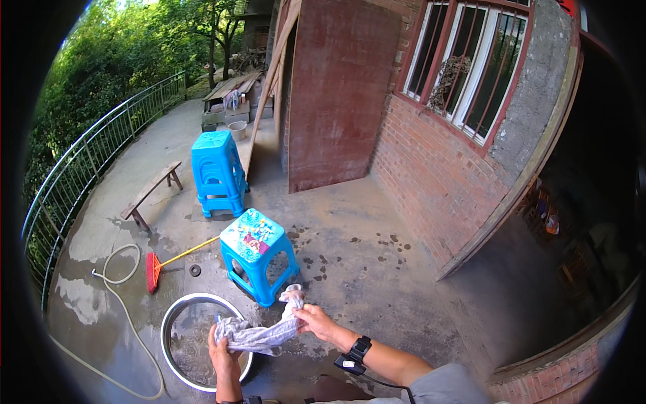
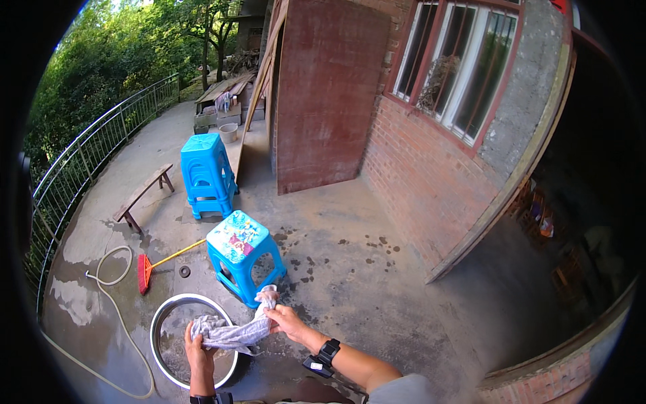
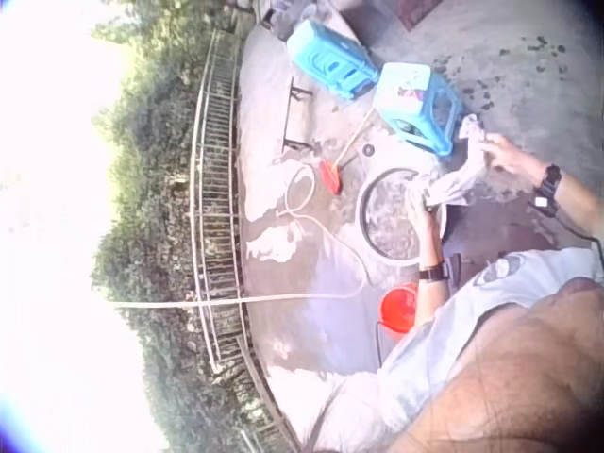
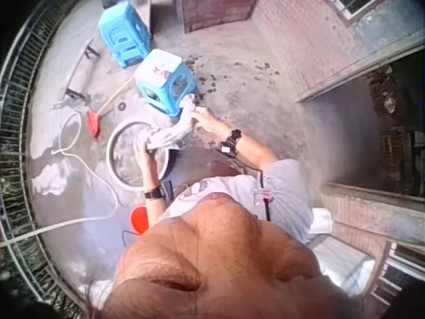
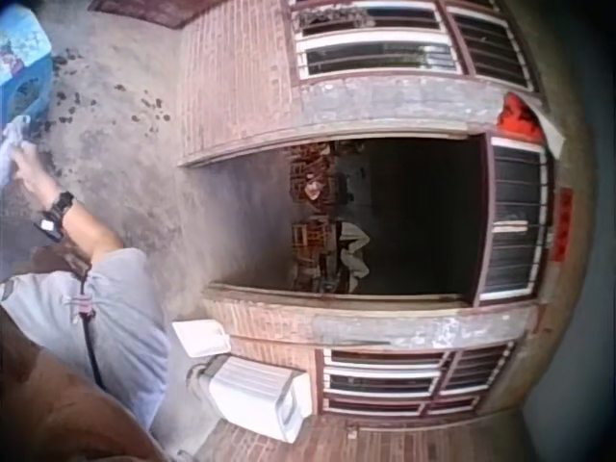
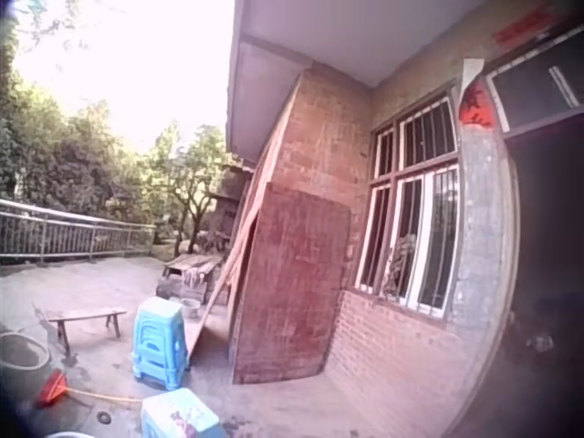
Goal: Clean a blue plastic stool with water and a cloth.
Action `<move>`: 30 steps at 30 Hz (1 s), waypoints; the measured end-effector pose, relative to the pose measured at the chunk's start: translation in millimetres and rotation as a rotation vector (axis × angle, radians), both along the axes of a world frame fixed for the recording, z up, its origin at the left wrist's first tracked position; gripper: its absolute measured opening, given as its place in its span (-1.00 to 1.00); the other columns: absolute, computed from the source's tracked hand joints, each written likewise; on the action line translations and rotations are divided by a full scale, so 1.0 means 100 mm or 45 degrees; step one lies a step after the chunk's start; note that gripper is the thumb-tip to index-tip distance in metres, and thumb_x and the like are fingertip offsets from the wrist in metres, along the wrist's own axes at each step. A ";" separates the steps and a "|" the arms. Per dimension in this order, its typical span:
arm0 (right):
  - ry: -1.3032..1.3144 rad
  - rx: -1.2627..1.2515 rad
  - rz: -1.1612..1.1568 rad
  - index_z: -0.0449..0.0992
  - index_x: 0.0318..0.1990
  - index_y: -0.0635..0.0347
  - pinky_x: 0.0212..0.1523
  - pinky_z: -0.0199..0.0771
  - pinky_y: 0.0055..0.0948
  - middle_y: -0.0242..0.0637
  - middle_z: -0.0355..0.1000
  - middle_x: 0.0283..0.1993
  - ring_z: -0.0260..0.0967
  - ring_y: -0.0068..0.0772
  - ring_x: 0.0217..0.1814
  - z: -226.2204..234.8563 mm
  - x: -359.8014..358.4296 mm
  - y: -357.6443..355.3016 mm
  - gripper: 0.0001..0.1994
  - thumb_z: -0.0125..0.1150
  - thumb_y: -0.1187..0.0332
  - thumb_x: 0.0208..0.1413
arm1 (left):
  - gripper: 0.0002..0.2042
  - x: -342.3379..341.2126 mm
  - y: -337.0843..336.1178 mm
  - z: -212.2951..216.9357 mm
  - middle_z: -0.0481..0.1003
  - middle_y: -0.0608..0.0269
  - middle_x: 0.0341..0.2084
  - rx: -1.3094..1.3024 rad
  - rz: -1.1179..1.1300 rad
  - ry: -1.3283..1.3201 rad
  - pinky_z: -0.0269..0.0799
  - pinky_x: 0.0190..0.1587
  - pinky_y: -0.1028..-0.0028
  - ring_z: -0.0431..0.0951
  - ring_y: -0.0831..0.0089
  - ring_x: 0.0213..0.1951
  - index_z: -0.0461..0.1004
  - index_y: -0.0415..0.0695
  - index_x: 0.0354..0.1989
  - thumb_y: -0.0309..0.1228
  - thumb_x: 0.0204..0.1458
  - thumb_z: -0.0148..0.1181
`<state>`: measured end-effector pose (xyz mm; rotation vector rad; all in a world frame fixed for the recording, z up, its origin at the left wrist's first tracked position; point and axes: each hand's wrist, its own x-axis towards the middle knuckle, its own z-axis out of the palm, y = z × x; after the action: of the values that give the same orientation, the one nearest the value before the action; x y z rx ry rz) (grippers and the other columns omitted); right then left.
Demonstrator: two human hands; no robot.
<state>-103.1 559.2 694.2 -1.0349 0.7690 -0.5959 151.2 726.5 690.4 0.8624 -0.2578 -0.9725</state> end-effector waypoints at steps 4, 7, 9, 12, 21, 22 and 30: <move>-0.401 -0.061 -0.268 0.45 0.13 0.24 0.11 0.58 -0.16 -0.27 0.52 0.04 0.53 -0.35 0.08 0.56 -1.01 -0.14 -0.71 0.20 0.27 0.40 | -0.59 -0.28 -0.56 -0.11 0.55 -0.02 0.03 0.218 -0.018 -0.745 0.65 -0.06 0.21 0.66 0.10 -0.02 0.34 -0.13 0.35 -0.43 0.33 -0.01; -0.627 -0.105 -0.380 0.41 0.18 0.19 0.14 0.53 -0.26 -0.34 0.49 0.06 0.48 -0.39 0.11 0.91 -1.38 -0.28 -0.68 0.25 0.31 0.37 | -0.68 -0.47 -0.88 0.05 0.62 -0.12 -0.22 0.508 0.036 -1.385 0.58 -0.12 0.12 0.67 -0.06 -0.16 0.44 -0.20 0.20 -0.40 0.32 0.04; -0.701 -0.149 -0.442 0.38 0.21 0.15 0.17 0.47 -0.32 -0.39 0.45 0.09 0.43 -0.44 0.17 1.13 -1.59 -0.38 -0.65 0.27 0.36 0.35 | -0.75 -0.72 -1.05 0.36 0.62 -0.17 -0.40 0.630 0.071 -1.658 0.53 -0.17 0.04 0.65 -0.17 -0.28 0.50 -0.25 0.05 -0.39 0.30 0.08; -0.778 -0.242 -0.510 0.33 0.29 0.13 0.18 0.44 -0.38 -0.44 0.42 0.10 0.41 -0.50 0.17 1.35 -1.65 -0.64 -0.57 0.29 0.39 0.33 | -0.79 -0.74 -1.42 0.52 0.60 0.03 -0.38 0.445 -0.038 -1.212 0.59 -0.30 0.22 0.67 0.14 -0.32 0.47 -0.22 0.00 -0.40 0.31 0.08; -0.332 -0.618 -0.523 0.17 0.34 0.16 0.02 0.52 -0.28 -0.22 0.40 0.07 0.44 -0.34 0.08 2.04 -1.39 -1.54 -0.34 0.35 0.47 0.10 | -0.73 -0.93 -1.97 1.90 0.54 0.14 -0.01 -0.641 -0.053 -0.300 0.51 0.14 0.23 0.59 0.31 0.03 0.34 -0.16 0.15 -0.37 0.35 0.12; -0.129 -0.600 -0.563 0.21 0.29 0.18 -0.12 0.54 -0.30 -0.19 0.42 0.00 0.47 -0.34 -0.03 2.00 -1.33 -1.68 -0.38 0.36 0.42 0.09 | -0.73 -0.97 -2.04 2.14 0.53 0.14 0.00 -0.727 -0.037 -0.354 0.50 0.16 0.26 0.58 0.34 0.03 0.33 -0.17 0.16 -0.38 0.36 0.11; 0.533 -0.435 -0.189 0.46 0.03 0.22 -0.59 0.35 -0.52 -0.32 0.48 -0.42 0.40 -0.58 -0.53 1.72 -0.71 -2.38 -0.61 0.26 0.07 0.30 | -0.68 -0.53 -3.20 2.95 0.51 0.07 0.03 -1.007 0.024 -0.199 0.51 0.15 0.21 0.58 0.28 0.06 0.24 -0.18 0.25 -0.43 0.39 0.05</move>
<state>-173.9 321.2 866.4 -1.4520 1.1441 -0.6612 98.4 406.5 985.6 0.2093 -0.7099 -0.6924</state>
